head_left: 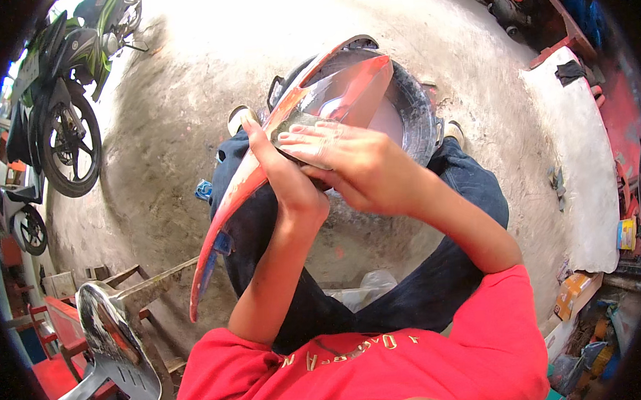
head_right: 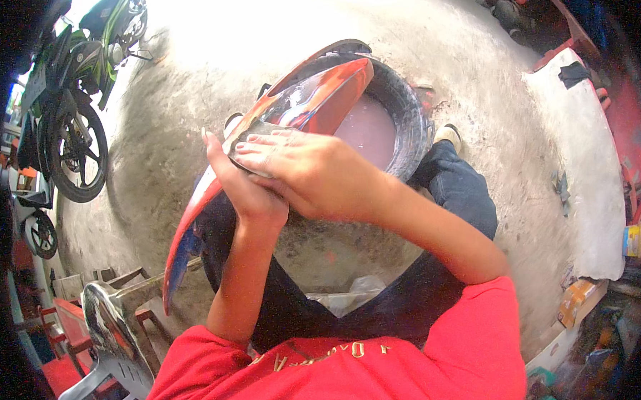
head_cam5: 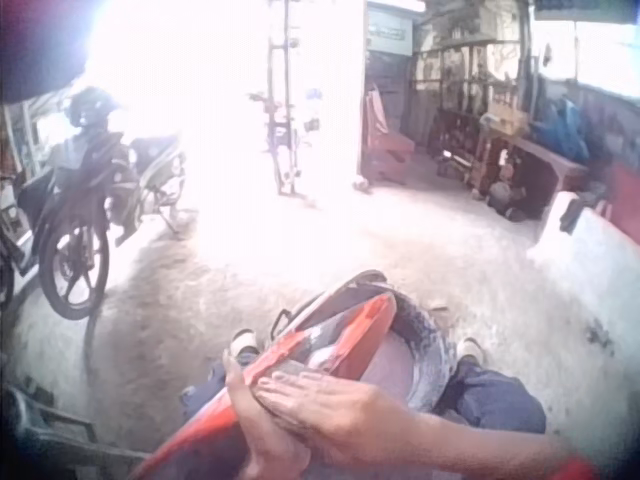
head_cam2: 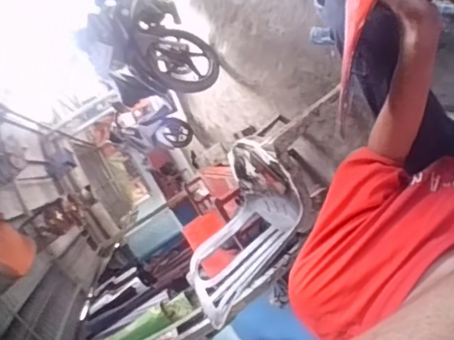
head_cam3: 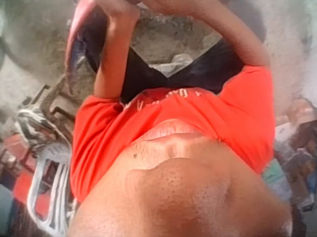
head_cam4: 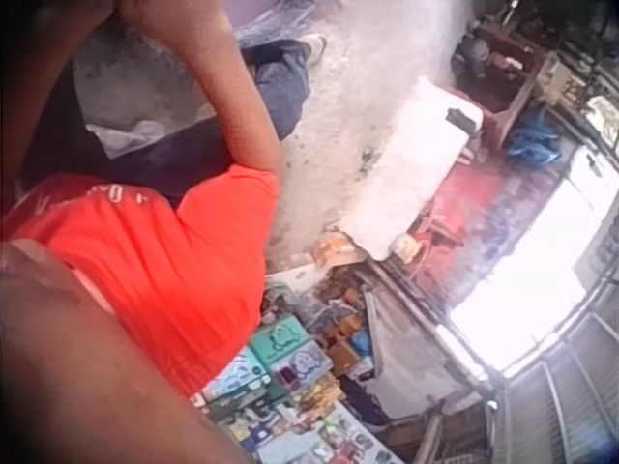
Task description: The person sands a red motorcycle fairing piece using a sanding block, dipping the piece and the block into a bucket of water.
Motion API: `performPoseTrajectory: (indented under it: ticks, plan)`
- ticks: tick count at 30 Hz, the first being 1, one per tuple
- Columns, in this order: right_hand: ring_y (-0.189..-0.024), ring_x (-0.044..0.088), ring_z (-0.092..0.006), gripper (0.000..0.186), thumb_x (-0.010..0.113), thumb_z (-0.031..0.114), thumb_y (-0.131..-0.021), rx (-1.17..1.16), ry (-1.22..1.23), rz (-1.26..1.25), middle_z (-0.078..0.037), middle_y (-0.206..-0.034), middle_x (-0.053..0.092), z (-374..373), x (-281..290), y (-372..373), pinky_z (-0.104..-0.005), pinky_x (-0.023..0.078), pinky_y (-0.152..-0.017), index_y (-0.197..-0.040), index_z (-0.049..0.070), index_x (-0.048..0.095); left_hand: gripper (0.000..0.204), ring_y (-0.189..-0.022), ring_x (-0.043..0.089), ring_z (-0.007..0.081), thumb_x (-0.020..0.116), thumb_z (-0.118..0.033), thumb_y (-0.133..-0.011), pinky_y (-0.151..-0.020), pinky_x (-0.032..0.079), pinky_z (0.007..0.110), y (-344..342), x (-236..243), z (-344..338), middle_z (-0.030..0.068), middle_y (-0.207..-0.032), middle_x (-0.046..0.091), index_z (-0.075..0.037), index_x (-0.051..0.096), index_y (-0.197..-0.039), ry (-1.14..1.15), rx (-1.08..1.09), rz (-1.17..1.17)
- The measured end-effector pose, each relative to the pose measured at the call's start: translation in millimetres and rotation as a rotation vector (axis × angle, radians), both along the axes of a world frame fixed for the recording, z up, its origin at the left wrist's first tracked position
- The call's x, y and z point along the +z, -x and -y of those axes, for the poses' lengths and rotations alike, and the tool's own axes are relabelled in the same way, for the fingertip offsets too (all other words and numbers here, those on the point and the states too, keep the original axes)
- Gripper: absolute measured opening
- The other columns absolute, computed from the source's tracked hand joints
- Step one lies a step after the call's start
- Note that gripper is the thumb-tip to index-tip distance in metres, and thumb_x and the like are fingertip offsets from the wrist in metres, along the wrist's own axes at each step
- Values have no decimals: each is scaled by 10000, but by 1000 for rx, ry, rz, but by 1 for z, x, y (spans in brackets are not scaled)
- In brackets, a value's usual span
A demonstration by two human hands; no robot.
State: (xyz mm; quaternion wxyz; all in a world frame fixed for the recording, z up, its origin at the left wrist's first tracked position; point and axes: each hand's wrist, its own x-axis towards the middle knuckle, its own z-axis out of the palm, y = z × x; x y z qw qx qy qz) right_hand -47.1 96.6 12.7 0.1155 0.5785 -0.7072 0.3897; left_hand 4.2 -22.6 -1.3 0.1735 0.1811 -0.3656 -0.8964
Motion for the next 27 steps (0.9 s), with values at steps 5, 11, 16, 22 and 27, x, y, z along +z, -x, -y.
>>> performPoseTrajectory:
  ticks: [5,11,16,22,27]
  plan:
    - [-1074,716,-314,371,589,107,-912,-347,-234,254,-198,-1180,716,-36,-27,80,-393,579,-913,-1271,59,671,735,-1203,612,268,297,-652,-1053,-1066,447,402,5,-1,-10,127,-1326,640,-35,566,-1349,-83,96,57]
    - [-1198,665,-330,400,597,65,-874,-50,-18,17,-175,-1238,700,-11,-9,12,-433,532,-1027,-1265,90,679,760,-1257,588,270,320,-655,-1052,-1101,430,412,3,-14,12,146,-1383,592,-19,510,-1423,-342,-393,-354]
    - [-1205,663,-294,396,599,72,-905,-483,-317,372,-171,-1304,677,-46,-22,87,-401,542,-1019,-1295,67,666,766,-1222,605,273,319,-656,-1048,-1082,442,411,6,0,-6,140,-1353,612,-10,535,-1398,-61,68,37]
    - [-1236,649,-299,397,621,102,-917,-73,-50,10,-160,-1317,676,-18,-3,12,-406,508,-1070,-1311,79,662,766,-1238,594,274,330,-652,-1047,-1092,434,415,-7,-21,21,145,-1354,605,-6,515,-1416,-224,-218,-210]
    - [-1137,678,-336,307,579,123,-966,-484,-154,105,-175,-1269,684,-52,-40,82,-411,565,-954,-1247,67,689,733,-1195,616,279,298,-629,-1050,-1057,456,420,5,2,-9,145,-1317,638,-19,538,-1376,-102,93,79]
